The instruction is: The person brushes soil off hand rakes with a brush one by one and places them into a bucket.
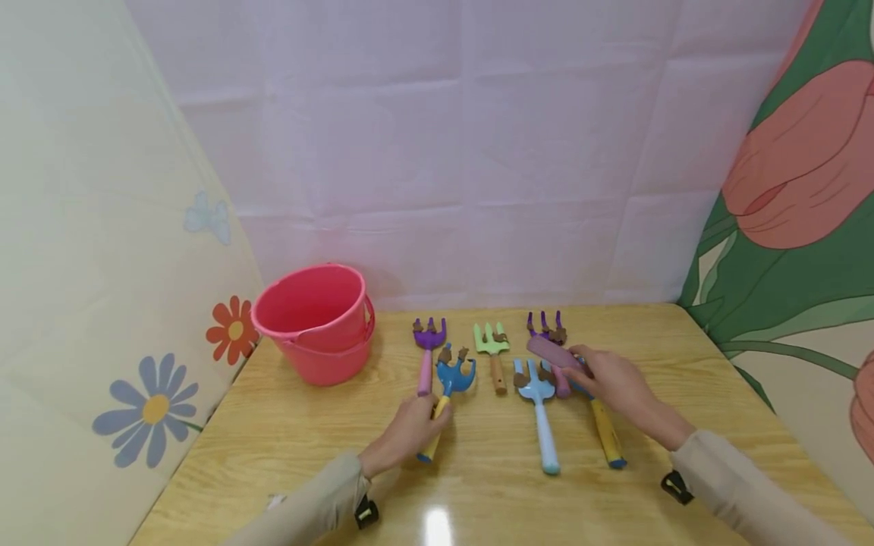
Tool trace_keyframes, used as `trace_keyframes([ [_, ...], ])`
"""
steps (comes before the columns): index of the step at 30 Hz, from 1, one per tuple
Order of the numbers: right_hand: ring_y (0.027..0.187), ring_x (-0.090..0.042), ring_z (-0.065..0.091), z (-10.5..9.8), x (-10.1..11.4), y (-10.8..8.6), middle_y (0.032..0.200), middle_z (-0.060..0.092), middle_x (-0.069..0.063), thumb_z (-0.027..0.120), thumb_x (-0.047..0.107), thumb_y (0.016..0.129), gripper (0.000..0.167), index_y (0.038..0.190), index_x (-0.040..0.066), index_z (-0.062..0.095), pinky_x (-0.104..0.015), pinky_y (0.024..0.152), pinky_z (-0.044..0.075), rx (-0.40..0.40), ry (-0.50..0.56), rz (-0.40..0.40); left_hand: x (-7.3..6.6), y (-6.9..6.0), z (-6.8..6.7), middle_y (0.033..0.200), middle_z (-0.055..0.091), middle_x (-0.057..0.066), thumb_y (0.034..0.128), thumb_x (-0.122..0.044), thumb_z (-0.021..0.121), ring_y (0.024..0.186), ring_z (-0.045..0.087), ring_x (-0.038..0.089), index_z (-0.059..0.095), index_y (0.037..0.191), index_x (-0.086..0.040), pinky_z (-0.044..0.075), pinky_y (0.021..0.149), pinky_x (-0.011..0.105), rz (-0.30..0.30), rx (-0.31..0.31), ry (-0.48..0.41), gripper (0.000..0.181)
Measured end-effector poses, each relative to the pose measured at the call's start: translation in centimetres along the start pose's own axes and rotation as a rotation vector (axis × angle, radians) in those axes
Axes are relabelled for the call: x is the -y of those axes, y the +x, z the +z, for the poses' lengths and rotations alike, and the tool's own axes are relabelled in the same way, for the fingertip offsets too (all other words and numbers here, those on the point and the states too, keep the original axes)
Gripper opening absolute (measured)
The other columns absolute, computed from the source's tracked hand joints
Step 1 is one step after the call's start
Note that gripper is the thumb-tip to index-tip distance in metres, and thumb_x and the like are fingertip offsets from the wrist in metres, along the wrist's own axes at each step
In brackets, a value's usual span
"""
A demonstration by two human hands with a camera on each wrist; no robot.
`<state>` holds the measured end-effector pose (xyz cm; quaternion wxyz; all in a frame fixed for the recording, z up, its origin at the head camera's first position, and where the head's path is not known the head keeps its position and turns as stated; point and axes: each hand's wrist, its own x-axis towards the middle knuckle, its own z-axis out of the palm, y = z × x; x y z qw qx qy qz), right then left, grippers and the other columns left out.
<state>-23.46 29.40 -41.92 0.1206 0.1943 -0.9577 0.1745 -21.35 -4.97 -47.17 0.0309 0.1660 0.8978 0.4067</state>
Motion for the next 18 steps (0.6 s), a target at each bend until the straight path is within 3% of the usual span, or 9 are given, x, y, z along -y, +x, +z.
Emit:
trace_keyframes([
  [11, 0.052, -0.005, 0.038, 1.0, 2.0, 0.6, 0.063, 0.045, 0.008, 0.068, 0.017, 0.093, 0.030, 0.112, -0.006, 0.064, -0.024, 0.045, 0.033, -0.019, 0.012, -0.063, -0.1, -0.3, 0.2, 0.056, 0.045, -0.005, 0.0996, -0.019, 0.053, 0.039, 0.042, 0.004, 0.051, 0.072, -0.012, 0.036, 0.033, 0.019, 0.026, 0.002, 0.005, 0.029],
  [18, 0.051, -0.004, 0.037, 1.8, 3.0, 0.8, 0.062, 0.041, 0.009, 0.066, 0.024, 0.096, 0.041, 0.125, -0.005, 0.061, -0.025, 0.045, 0.034, -0.023, -0.015, -0.112, -0.4, -0.4, 0.4, 0.054, 0.044, -0.006, 0.1004, -0.019, 0.053, 0.039, 0.041, 0.004, 0.050, 0.070, -0.012, 0.036, 0.032, 0.019, 0.022, 0.023, -0.019, 0.031],
])
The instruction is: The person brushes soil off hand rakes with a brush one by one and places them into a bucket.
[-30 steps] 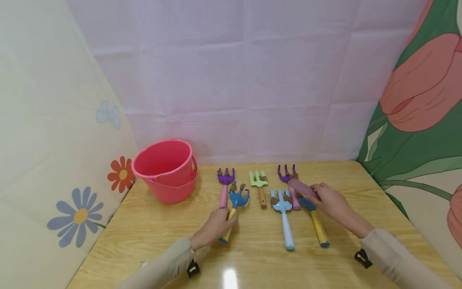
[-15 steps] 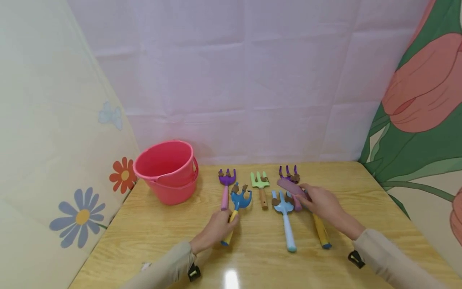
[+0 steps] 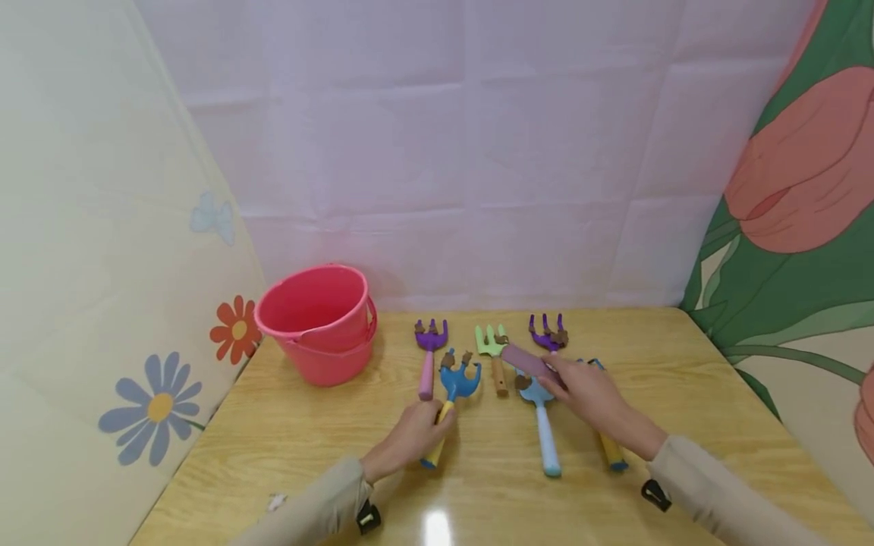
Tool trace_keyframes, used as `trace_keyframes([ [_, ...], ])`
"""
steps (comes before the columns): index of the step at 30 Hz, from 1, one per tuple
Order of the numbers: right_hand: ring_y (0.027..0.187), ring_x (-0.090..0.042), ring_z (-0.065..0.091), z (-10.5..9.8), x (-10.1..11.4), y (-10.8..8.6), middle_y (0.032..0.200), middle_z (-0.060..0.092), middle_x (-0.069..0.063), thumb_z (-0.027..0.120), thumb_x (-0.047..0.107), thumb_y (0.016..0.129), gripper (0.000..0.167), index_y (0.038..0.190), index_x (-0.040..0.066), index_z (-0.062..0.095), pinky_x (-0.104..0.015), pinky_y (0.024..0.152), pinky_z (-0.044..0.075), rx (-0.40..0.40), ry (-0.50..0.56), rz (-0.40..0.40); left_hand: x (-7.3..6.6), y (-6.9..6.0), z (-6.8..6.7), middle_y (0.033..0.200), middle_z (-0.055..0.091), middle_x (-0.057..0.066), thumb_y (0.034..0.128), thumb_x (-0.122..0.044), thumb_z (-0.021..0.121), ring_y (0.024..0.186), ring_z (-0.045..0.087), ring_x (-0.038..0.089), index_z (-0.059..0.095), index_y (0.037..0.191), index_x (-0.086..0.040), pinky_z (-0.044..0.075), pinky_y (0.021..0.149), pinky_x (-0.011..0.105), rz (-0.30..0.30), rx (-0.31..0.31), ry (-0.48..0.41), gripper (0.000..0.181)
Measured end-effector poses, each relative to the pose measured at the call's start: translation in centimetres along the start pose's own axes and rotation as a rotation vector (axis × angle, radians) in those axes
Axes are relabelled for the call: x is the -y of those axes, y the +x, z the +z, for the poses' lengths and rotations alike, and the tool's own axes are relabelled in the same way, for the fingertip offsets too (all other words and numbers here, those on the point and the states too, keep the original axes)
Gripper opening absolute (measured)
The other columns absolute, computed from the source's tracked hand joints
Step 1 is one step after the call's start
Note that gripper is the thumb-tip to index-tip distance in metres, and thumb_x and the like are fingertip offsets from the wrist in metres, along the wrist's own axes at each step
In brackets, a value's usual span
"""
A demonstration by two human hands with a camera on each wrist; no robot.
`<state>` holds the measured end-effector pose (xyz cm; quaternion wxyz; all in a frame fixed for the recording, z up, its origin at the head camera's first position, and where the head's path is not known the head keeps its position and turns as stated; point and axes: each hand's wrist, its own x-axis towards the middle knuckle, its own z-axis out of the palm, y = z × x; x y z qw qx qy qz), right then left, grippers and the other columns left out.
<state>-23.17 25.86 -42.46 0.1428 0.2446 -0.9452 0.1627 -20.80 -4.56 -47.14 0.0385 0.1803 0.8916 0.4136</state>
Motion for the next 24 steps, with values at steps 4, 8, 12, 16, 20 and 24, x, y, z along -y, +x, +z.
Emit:
trace_keyframes([
  [4, 0.049, -0.002, 0.034, 0.2, 0.5, 0.0, 0.059, 0.039, 0.011, 0.066, 0.026, 0.096, 0.041, 0.126, -0.001, 0.062, -0.023, 0.045, 0.032, 0.011, 0.010, -0.023, 0.1, -0.2, 0.2, 0.055, 0.044, -0.006, 0.1002, -0.019, 0.053, 0.039, 0.041, 0.004, 0.050, 0.070, -0.012, 0.036, 0.032, 0.019, 0.001, 0.001, 0.006, 0.031],
  [8, 0.047, 0.000, 0.032, 0.3, 1.0, 0.1, 0.059, 0.038, 0.013, 0.068, 0.024, 0.095, 0.037, 0.123, 0.002, 0.062, -0.021, 0.044, 0.031, -0.011, 0.016, -0.055, 0.0, -0.3, 0.3, 0.056, 0.045, -0.005, 0.1002, -0.021, 0.053, 0.039, 0.042, 0.004, 0.051, 0.071, -0.012, 0.036, 0.033, 0.018, 0.000, 0.001, 0.014, 0.030],
  [12, 0.046, 0.000, 0.031, 0.4, 1.6, 0.2, 0.058, 0.038, 0.013, 0.070, 0.022, 0.093, 0.035, 0.121, 0.001, 0.063, -0.020, 0.042, 0.029, -0.019, 0.014, -0.071, 0.0, -0.3, 0.3, 0.057, 0.045, -0.005, 0.1002, -0.021, 0.053, 0.040, 0.043, 0.004, 0.052, 0.072, -0.011, 0.036, 0.034, 0.018, 0.010, 0.003, 0.023, 0.030],
  [16, 0.045, 0.000, 0.029, 0.6, 2.3, 0.4, 0.056, 0.038, 0.015, 0.069, 0.020, 0.093, 0.034, 0.120, 0.001, 0.065, -0.019, 0.040, 0.026, -0.019, 0.015, -0.086, 0.0, -0.2, 0.4, 0.058, 0.045, -0.005, 0.1000, -0.021, 0.052, 0.041, 0.042, 0.004, 0.051, 0.072, -0.011, 0.036, 0.034, 0.018, 0.021, -0.003, 0.050, 0.029],
  [20, 0.044, 0.002, 0.029, 0.7, 2.9, 0.7, 0.056, 0.039, 0.016, 0.068, 0.022, 0.094, 0.034, 0.121, 0.003, 0.065, -0.018, 0.039, 0.025, -0.042, 0.011, -0.096, 0.1, -0.3, 0.6, 0.057, 0.046, -0.005, 0.1000, -0.020, 0.052, 0.041, 0.043, 0.004, 0.051, 0.071, -0.011, 0.036, 0.034, 0.018, 0.026, -0.008, 0.059, 0.030],
  [24, 0.044, 0.002, 0.029, 0.6, 3.3, 1.0, 0.056, 0.039, 0.015, 0.067, 0.024, 0.095, 0.033, 0.118, 0.001, 0.067, -0.018, 0.039, 0.025, -0.058, 0.007, -0.085, 0.1, -0.4, 0.5, 0.057, 0.046, -0.005, 0.1001, -0.021, 0.052, 0.040, 0.042, 0.004, 0.051, 0.071, -0.012, 0.036, 0.033, 0.019, 0.034, -0.007, 0.055, 0.030],
])
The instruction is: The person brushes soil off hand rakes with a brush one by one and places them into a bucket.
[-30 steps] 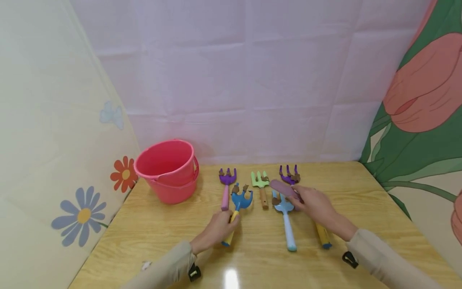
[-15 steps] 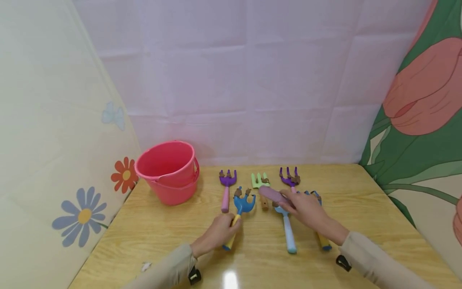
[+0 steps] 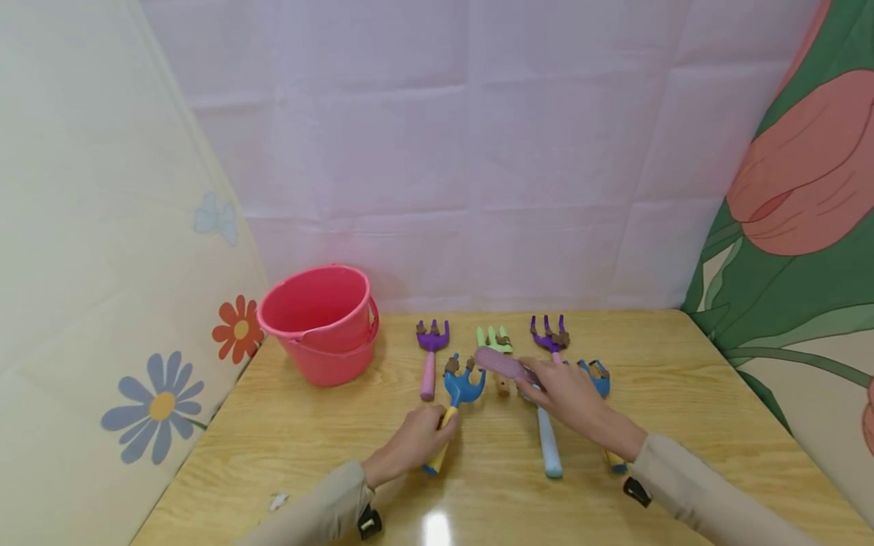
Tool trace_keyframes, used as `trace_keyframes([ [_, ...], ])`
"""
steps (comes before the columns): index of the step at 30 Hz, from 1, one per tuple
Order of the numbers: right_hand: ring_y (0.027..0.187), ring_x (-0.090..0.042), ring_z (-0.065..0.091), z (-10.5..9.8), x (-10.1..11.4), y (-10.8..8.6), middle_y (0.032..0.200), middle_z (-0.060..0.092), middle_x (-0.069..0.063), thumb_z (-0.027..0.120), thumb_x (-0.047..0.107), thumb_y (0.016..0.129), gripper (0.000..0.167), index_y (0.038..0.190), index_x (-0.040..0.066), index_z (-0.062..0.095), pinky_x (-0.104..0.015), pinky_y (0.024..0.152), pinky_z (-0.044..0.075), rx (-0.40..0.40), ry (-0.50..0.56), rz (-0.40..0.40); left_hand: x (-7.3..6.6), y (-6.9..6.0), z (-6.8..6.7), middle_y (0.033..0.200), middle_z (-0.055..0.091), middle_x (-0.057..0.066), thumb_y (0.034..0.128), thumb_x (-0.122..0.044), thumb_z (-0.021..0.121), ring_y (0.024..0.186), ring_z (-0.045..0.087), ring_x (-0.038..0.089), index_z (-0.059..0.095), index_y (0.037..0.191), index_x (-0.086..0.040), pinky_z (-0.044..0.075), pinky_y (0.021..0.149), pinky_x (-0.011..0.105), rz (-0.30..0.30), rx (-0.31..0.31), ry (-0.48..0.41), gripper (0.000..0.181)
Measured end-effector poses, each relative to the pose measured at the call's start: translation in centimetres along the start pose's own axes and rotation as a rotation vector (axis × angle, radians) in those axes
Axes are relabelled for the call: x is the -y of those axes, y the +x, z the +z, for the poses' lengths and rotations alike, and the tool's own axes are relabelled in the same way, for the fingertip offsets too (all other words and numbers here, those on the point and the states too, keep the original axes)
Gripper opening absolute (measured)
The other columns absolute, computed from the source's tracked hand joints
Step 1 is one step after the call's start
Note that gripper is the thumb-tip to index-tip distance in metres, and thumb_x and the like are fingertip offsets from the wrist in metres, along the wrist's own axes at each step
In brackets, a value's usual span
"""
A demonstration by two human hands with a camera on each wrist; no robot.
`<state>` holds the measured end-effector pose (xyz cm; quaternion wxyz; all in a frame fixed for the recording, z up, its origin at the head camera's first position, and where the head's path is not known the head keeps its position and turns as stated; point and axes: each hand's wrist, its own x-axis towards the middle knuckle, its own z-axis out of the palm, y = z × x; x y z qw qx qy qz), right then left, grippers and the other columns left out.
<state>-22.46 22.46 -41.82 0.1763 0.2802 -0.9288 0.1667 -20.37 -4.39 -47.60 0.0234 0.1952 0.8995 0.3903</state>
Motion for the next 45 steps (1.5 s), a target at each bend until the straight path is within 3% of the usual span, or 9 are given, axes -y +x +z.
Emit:
trace_keyframes([
  [6, 0.046, 0.003, 0.031, 0.0, 0.7, 0.5, 0.060, 0.043, 0.016, 0.066, 0.022, 0.096, 0.026, 0.113, 0.003, 0.068, -0.019, 0.041, 0.030, 0.001, 0.023, -0.046, 0.0, -0.1, -0.1, 0.057, 0.045, -0.006, 0.1003, -0.020, 0.051, 0.040, 0.042, 0.003, 0.051, 0.071, -0.012, 0.035, 0.033, 0.018, -0.003, 0.003, 0.000, 0.031],
  [11, 0.056, 0.000, 0.053, 0.4, 1.5, 0.7, 0.075, 0.066, 0.006, 0.071, 0.018, 0.092, 0.029, 0.115, 0.001, 0.069, -0.023, 0.051, 0.048, -0.059, 0.028, -0.149, -0.2, -0.2, 0.0, 0.056, 0.044, -0.007, 0.0999, -0.021, 0.052, 0.040, 0.041, 0.002, 0.051, 0.070, -0.013, 0.034, 0.033, 0.017, 0.007, -0.009, 0.020, 0.031],
  [15, 0.070, -0.012, 0.067, 0.7, 2.0, 0.7, 0.089, 0.073, -0.004, 0.073, 0.020, 0.090, 0.033, 0.116, 0.001, 0.070, -0.042, 0.070, 0.058, -0.080, 0.004, -0.183, -0.4, -0.2, 0.0, 0.056, 0.043, -0.007, 0.1001, -0.019, 0.052, 0.041, 0.040, 0.002, 0.050, 0.070, -0.013, 0.034, 0.034, 0.017, 0.016, -0.007, 0.023, 0.031],
  [20, 0.074, -0.016, 0.070, 0.9, 2.5, 0.7, 0.089, 0.074, -0.003, 0.074, 0.023, 0.089, 0.037, 0.121, 0.004, 0.069, -0.076, 0.092, 0.035, -0.059, 0.021, -0.165, -0.6, -0.2, 0.1, 0.057, 0.042, -0.008, 0.0998, -0.018, 0.052, 0.042, 0.039, 0.001, 0.049, 0.069, -0.014, 0.034, 0.036, 0.017, 0.040, -0.007, 0.041, 0.031],
  [23, 0.071, -0.012, 0.069, 1.1, 2.5, 0.6, 0.086, 0.074, 0.000, 0.074, 0.024, 0.089, 0.038, 0.122, 0.005, 0.069, -0.079, 0.091, 0.031, -0.063, 0.010, -0.187, -0.7, -0.3, 0.1, 0.057, 0.042, -0.008, 0.1001, -0.018, 0.052, 0.042, 0.039, 0.002, 0.049, 0.069, -0.013, 0.035, 0.035, 0.018, 0.045, -0.002, 0.032, 0.031],
  [27, 0.057, 0.002, 0.055, 1.2, 2.2, 0.8, 0.076, 0.070, 0.005, 0.074, 0.022, 0.089, 0.039, 0.123, 0.003, 0.069, -0.048, 0.074, 0.056, -0.057, 0.023, -0.197, -0.9, -0.5, 0.0, 0.057, 0.043, -0.007, 0.1001, -0.019, 0.052, 0.041, 0.040, 0.002, 0.050, 0.070, -0.013, 0.036, 0.034, 0.019, 0.038, 0.016, 0.009, 0.031],
  [30, 0.049, 0.006, 0.039, 1.2, 1.8, 1.0, 0.066, 0.060, 0.013, 0.074, 0.018, 0.089, 0.039, 0.123, 0.001, 0.067, -0.024, 0.047, 0.043, -0.030, 0.073, -0.163, -1.0, -0.5, 0.0, 0.056, 0.043, -0.008, 0.0999, -0.020, 0.053, 0.041, 0.040, 0.002, 0.050, 0.069, -0.013, 0.036, 0.034, 0.019, 0.035, 0.028, 0.005, 0.032],
  [36, 0.047, 0.004, 0.029, 1.3, 1.2, 1.3, 0.060, 0.041, 0.020, 0.072, 0.023, 0.091, 0.035, 0.120, 0.003, 0.070, -0.036, 0.059, 0.045, -0.012, 0.035, -0.107, -1.0, -0.5, -0.1, 0.054, 0.042, -0.008, 0.0997, -0.021, 0.053, 0.039, 0.040, 0.003, 0.049, 0.067, -0.014, 0.037, 0.033, 0.020, 0.015, 0.046, -0.011, 0.034],
  [45, 0.045, 0.002, 0.031, 1.1, 1.0, 1.8, 0.059, 0.047, 0.013, 0.075, 0.019, 0.088, 0.028, 0.111, 0.002, 0.073, -0.018, 0.039, 0.028, -0.101, -0.040, -0.099, -0.6, -0.5, 0.0, 0.055, 0.044, -0.006, 0.0994, -0.020, 0.055, 0.040, 0.041, 0.003, 0.051, 0.068, -0.013, 0.037, 0.034, 0.019, 0.019, 0.048, 0.019, 0.033],
])
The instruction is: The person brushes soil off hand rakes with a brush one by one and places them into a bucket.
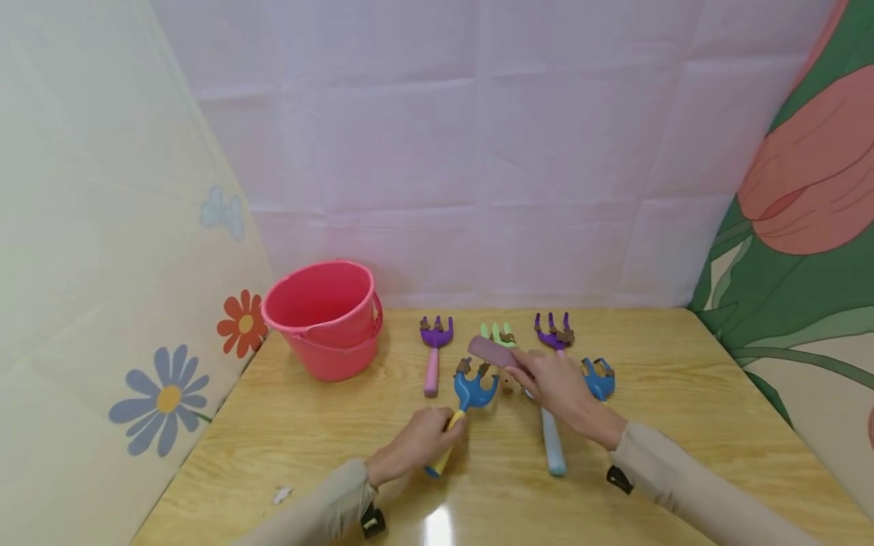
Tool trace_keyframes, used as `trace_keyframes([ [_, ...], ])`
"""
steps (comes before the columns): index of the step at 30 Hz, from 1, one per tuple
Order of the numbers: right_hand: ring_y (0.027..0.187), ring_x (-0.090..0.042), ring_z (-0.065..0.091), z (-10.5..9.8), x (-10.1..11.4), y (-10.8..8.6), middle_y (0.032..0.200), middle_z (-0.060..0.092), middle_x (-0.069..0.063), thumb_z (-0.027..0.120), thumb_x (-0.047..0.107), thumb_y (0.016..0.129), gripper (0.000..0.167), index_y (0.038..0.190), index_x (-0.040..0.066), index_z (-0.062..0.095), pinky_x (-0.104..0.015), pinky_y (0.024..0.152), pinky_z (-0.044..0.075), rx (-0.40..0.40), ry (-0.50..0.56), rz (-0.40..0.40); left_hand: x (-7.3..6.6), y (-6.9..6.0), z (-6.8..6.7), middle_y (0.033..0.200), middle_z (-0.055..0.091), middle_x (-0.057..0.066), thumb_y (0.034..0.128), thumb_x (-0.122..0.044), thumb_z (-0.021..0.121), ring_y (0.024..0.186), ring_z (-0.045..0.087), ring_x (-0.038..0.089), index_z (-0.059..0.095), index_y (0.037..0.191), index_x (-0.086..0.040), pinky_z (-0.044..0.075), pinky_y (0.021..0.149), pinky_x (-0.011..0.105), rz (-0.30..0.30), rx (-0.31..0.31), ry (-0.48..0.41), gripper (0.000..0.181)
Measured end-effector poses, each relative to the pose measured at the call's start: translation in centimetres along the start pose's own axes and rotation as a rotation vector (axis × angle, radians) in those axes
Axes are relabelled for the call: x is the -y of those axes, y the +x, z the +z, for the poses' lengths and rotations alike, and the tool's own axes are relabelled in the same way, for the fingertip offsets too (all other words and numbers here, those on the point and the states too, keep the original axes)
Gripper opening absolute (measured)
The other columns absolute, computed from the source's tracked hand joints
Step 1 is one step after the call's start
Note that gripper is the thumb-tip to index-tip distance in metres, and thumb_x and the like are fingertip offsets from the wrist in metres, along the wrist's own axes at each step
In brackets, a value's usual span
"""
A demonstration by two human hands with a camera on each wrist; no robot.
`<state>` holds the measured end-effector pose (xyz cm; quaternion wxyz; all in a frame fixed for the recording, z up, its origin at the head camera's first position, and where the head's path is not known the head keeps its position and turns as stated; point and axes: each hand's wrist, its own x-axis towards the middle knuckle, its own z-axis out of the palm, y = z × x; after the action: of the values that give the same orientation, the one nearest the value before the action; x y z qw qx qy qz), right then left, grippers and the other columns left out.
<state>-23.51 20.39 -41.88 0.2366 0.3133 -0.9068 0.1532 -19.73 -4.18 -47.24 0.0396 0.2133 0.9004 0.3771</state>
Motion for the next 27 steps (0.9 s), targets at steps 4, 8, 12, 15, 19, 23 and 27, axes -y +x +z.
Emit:
trace_keyframes([
  [4, 0.047, 0.006, 0.034, -0.2, 0.8, -0.3, 0.061, 0.051, 0.015, 0.075, 0.018, 0.088, 0.031, 0.114, 0.002, 0.072, -0.019, 0.041, 0.035, 0.036, 0.085, -0.075, 0.1, -0.2, 0.0, 0.055, 0.045, -0.006, 0.0990, -0.019, 0.055, 0.040, 0.042, 0.003, 0.051, 0.069, -0.012, 0.037, 0.034, 0.019, -0.014, 0.017, -0.013, 0.031],
  [8, 0.049, 0.009, 0.037, -0.1, 1.1, -0.4, 0.065, 0.059, 0.014, 0.075, 0.021, 0.088, 0.033, 0.116, 0.003, 0.072, -0.042, 0.063, 0.055, 0.083, 0.082, -0.070, 0.1, -0.1, 0.1, 0.054, 0.044, -0.008, 0.0997, -0.021, 0.054, 0.039, 0.041, 0.002, 0.051, 0.069, -0.013, 0.036, 0.034, 0.018, 0.006, 0.013, -0.002, 0.032],
  [12, 0.044, 0.004, 0.032, 0.2, 0.5, 0.0, 0.061, 0.053, 0.015, 0.075, 0.023, 0.088, 0.031, 0.115, 0.007, 0.073, -0.045, 0.056, 0.053, 0.066, 0.031, -0.021, 0.0, -0.1, 0.2, 0.054, 0.042, -0.008, 0.1000, -0.021, 0.054, 0.040, 0.040, 0.001, 0.050, 0.067, -0.014, 0.034, 0.034, 0.017, 0.028, 0.007, 0.030, 0.034],
  [15, 0.044, 0.002, 0.031, 0.3, -0.3, 0.2, 0.060, 0.050, 0.013, 0.074, 0.021, 0.089, 0.027, 0.112, 0.007, 0.073, -0.026, 0.041, 0.040, 0.044, -0.003, -0.004, -0.1, -0.3, 0.3, 0.054, 0.042, -0.008, 0.0999, -0.021, 0.055, 0.040, 0.039, 0.001, 0.049, 0.066, -0.014, 0.035, 0.035, 0.017, 0.022, 0.012, 0.041, 0.035],
  [19, 0.045, 0.002, 0.032, 0.1, -0.5, 0.1, 0.058, 0.047, 0.014, 0.074, 0.019, 0.089, 0.023, 0.107, 0.006, 0.074, -0.019, 0.039, 0.029, 0.016, -0.022, 0.022, -0.1, -0.4, 0.4, 0.056, 0.042, -0.009, 0.0996, -0.021, 0.055, 0.042, 0.040, 0.001, 0.049, 0.066, -0.014, 0.036, 0.037, 0.017, 0.030, 0.007, 0.059, 0.035],
  [23, 0.045, 0.004, 0.027, -0.2, 0.4, -0.2, 0.058, 0.041, 0.018, 0.076, 0.021, 0.088, 0.029, 0.113, 0.006, 0.073, -0.029, 0.043, 0.040, -0.002, 0.005, -0.023, -0.1, -0.5, 0.2, 0.056, 0.043, -0.008, 0.0992, -0.021, 0.055, 0.042, 0.040, 0.001, 0.050, 0.067, -0.014, 0.036, 0.036, 0.018, 0.025, -0.014, 0.058, 0.033],
  [27, 0.048, 0.008, 0.031, -0.1, 1.2, -0.3, 0.061, 0.051, 0.018, 0.076, 0.024, 0.087, 0.039, 0.120, 0.005, 0.071, -0.048, 0.059, 0.052, 0.001, 0.019, -0.098, -0.1, -0.3, 0.1, 0.055, 0.043, -0.009, 0.0997, -0.022, 0.056, 0.041, 0.039, 0.001, 0.051, 0.067, -0.014, 0.034, 0.035, 0.017, 0.019, -0.015, 0.057, 0.034],
])
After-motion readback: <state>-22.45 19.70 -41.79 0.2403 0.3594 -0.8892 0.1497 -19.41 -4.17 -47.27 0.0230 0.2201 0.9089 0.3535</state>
